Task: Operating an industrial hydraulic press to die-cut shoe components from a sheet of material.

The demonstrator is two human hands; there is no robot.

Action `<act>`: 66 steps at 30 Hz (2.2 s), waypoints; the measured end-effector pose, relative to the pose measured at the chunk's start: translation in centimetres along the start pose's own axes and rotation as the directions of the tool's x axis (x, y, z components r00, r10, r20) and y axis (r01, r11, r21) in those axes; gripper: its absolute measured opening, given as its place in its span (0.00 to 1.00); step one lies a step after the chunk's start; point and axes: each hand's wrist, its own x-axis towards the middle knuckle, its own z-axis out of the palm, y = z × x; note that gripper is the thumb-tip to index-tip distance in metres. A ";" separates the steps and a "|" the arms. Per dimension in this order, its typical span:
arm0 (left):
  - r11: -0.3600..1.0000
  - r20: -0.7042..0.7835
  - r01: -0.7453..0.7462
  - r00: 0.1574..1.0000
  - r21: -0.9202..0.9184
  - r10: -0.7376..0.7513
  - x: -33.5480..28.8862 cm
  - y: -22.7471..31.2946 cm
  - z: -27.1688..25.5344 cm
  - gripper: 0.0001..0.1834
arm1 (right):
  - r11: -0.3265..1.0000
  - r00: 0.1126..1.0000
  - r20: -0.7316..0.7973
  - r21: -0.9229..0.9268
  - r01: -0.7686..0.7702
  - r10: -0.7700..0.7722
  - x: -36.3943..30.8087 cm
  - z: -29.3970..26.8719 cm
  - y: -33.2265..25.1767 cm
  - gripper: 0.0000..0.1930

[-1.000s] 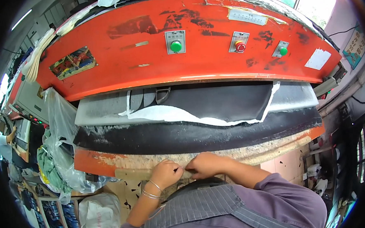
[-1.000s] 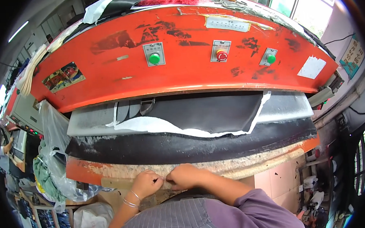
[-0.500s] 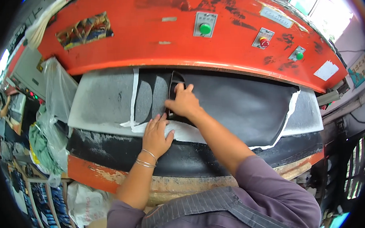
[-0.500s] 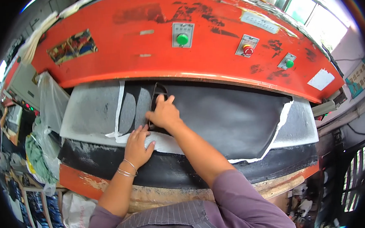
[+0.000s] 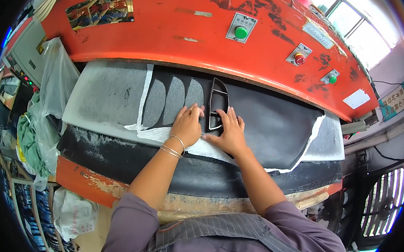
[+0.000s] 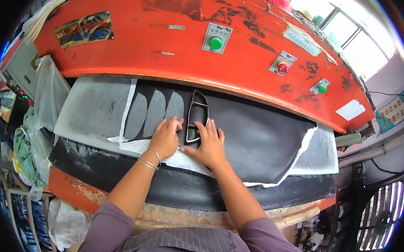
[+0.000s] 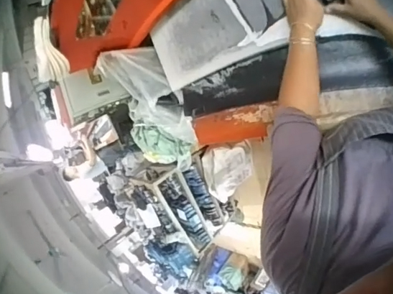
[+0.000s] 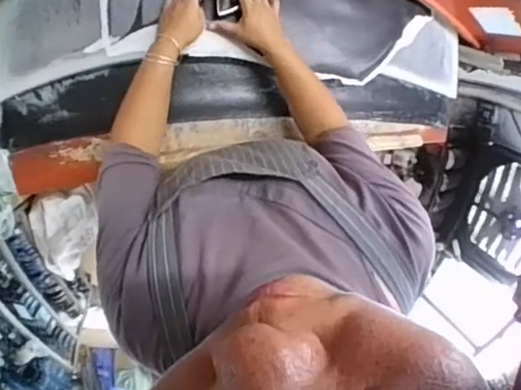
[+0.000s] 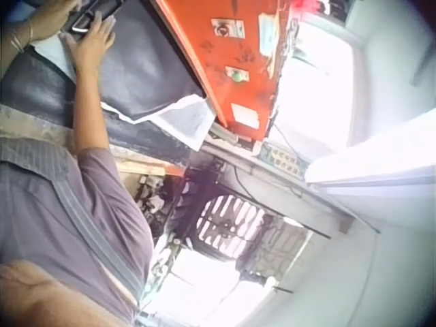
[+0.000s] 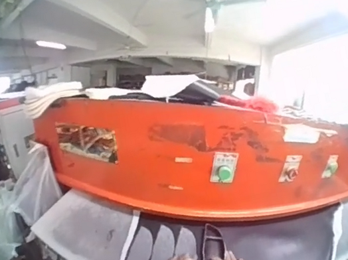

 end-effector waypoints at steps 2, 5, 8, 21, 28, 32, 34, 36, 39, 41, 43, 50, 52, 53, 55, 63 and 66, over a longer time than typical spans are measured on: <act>0.999 0.063 0.041 0.997 -0.011 -0.041 0.5 0.2 -0.4 0.16 | 1.000 1.000 -0.017 0.017 0.025 -0.025 0.6 0.4 0.2 0.44; 0.994 0.139 0.108 0.985 -0.035 -0.102 1.1 0.0 -0.4 0.18 | 0.997 0.997 -0.049 0.032 0.065 -0.064 1.4 0.7 0.5 0.43; 0.997 0.114 0.072 0.991 0.018 -0.074 1.9 -0.3 -0.1 0.16 | 0.997 0.996 -0.043 0.006 0.079 -0.078 2.0 0.4 0.9 0.42; 0.928 -0.434 -0.339 0.821 0.152 0.371 17.8 8.3 -6.9 0.08 | 0.924 0.395 -0.851 0.382 0.014 0.346 12.8 -21.2 16.2 0.35; 0.947 -0.205 -0.292 0.927 0.136 0.315 22.0 9.9 -6.7 0.13 | 0.857 0.358 -0.824 0.265 -0.442 0.440 13.5 -23.7 26.2 0.44; 0.998 0.139 -0.062 0.988 -0.016 0.064 12.0 6.9 -4.7 0.16 | 0.938 0.813 -0.533 0.343 -0.046 0.235 6.5 -17.1 19.7 0.39; 0.998 0.381 0.047 0.923 0.035 -0.057 5.7 7.8 -5.0 0.17 | 0.947 0.994 -0.056 0.312 -0.073 0.095 0.6 -13.6 14.3 0.38; 0.989 0.471 0.143 0.872 0.021 -0.136 1.3 9.0 -5.2 0.16 | 0.964 0.933 0.339 0.265 0.031 -0.123 -2.8 -13.2 7.4 0.40; 0.988 0.369 0.153 0.919 -0.016 -0.136 -3.5 10.1 -4.5 0.13 | 0.914 0.863 0.358 0.325 0.243 -0.356 -6.1 -8.9 2.9 0.34; 0.993 0.255 0.118 0.961 -0.011 -0.111 -5.0 10.5 -3.8 0.12 | 0.913 0.884 0.244 0.192 0.359 -0.399 -7.1 -6.7 0.8 0.25; 0.992 0.149 0.089 0.984 0.088 -0.101 -5.2 10.8 -3.5 0.10 | 0.925 0.919 0.122 0.107 0.363 -0.375 -8.0 -4.8 -0.5 0.13; 0.992 0.143 0.093 0.984 0.080 -0.104 -7.1 11.6 -3.7 0.09 | 0.962 0.929 0.251 0.084 0.259 -0.272 -9.3 -5.5 -1.3 0.15; 0.993 0.204 0.086 0.974 0.078 -0.100 -7.9 11.4 -4.5 0.09 | 0.950 0.873 0.378 0.154 0.270 -0.309 -9.2 -6.9 -1.1 0.16; 0.994 0.319 0.104 0.942 0.022 -0.106 -8.5 11.3 -5.1 0.09 | 0.935 0.792 0.500 0.225 0.273 -0.352 -9.3 -7.9 -1.2 0.17; 0.991 0.437 0.128 0.894 -0.032 -0.102 -8.4 11.4 -6.5 0.09 | 0.953 0.631 0.737 0.303 0.017 -0.245 -6.9 -9.9 -1.1 0.20; 0.997 0.123 0.069 0.990 0.019 -0.071 -2.6 6.2 -4.2 0.15 | 0.924 0.913 0.249 0.128 -0.361 0.323 6.0 -4.0 -2.2 0.37; 0.982 0.124 -0.010 0.992 0.186 -0.013 -3.9 5.1 -3.0 0.16 | 0.920 0.897 0.282 0.097 -0.379 0.340 6.6 -4.0 -2.8 0.34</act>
